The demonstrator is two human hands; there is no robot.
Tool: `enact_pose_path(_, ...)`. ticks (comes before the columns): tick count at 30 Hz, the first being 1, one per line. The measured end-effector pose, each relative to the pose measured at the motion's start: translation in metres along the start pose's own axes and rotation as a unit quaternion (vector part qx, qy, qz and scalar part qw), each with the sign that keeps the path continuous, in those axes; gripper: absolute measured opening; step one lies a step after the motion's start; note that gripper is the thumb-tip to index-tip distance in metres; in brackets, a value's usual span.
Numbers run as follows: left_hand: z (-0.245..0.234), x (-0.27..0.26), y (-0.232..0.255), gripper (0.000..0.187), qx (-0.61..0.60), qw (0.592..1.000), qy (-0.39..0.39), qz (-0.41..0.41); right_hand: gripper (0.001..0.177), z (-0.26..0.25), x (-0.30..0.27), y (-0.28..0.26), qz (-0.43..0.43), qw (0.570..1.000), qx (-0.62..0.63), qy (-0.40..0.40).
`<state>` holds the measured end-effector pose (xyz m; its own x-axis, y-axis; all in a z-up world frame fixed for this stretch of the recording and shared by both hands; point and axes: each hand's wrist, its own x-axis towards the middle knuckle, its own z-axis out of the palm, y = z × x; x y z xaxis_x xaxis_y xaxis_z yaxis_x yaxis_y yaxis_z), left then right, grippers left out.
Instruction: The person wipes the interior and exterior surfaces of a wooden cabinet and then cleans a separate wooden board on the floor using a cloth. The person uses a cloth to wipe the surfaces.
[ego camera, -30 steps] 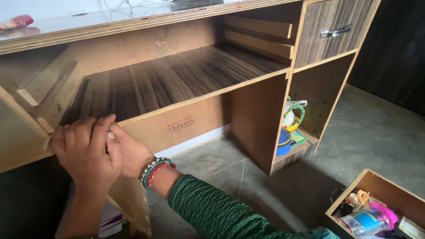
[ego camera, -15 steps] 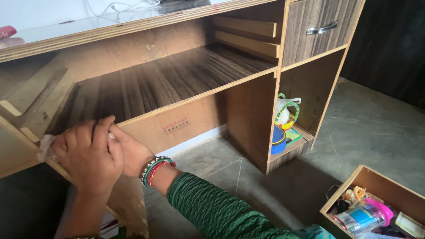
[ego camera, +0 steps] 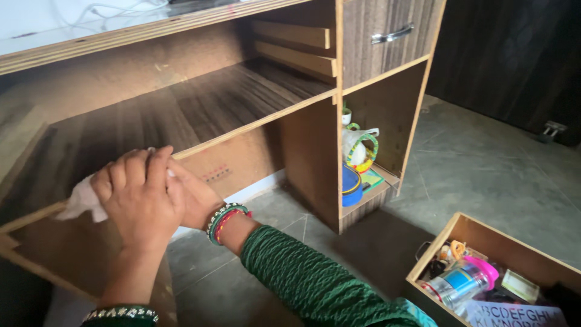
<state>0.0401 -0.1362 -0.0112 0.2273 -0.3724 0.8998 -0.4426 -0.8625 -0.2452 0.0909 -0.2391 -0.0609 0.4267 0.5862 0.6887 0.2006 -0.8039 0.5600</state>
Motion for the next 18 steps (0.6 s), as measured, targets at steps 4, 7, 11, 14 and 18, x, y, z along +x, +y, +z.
enact_pose_path(4, 0.010, 0.018, 0.029, 0.035, -0.003, 1.000, -0.010, 0.012, 0.051, -0.019, -0.021, 0.037, 0.031, 0.993, 0.108, 0.035)
enact_pose_path(7, 0.018, 0.034, 0.051, 0.038, -0.009, 0.999, -0.013, 0.031, 0.053, -0.015, -0.038, 0.057, 0.057, 0.991, 0.113, 0.045)
enact_pose_path(11, 0.035, 0.057, 0.081, 0.041, -0.025, 0.997, -0.018, 0.069, 0.052, 0.000, -0.064, 0.091, 0.127, 0.939, 0.309, 0.085)
enact_pose_path(14, 0.049, 0.076, 0.108, 0.042, -0.034, 0.995, -0.023, 0.096, 0.052, 0.006, -0.083, 0.119, 0.154, 0.936, 0.305, 0.090)
enact_pose_path(18, 0.067, 0.099, 0.147, 0.041, -0.036, 0.993, -0.025, 0.113, 0.051, 0.003, -0.111, 0.162, 0.152, 0.962, 0.218, 0.064)
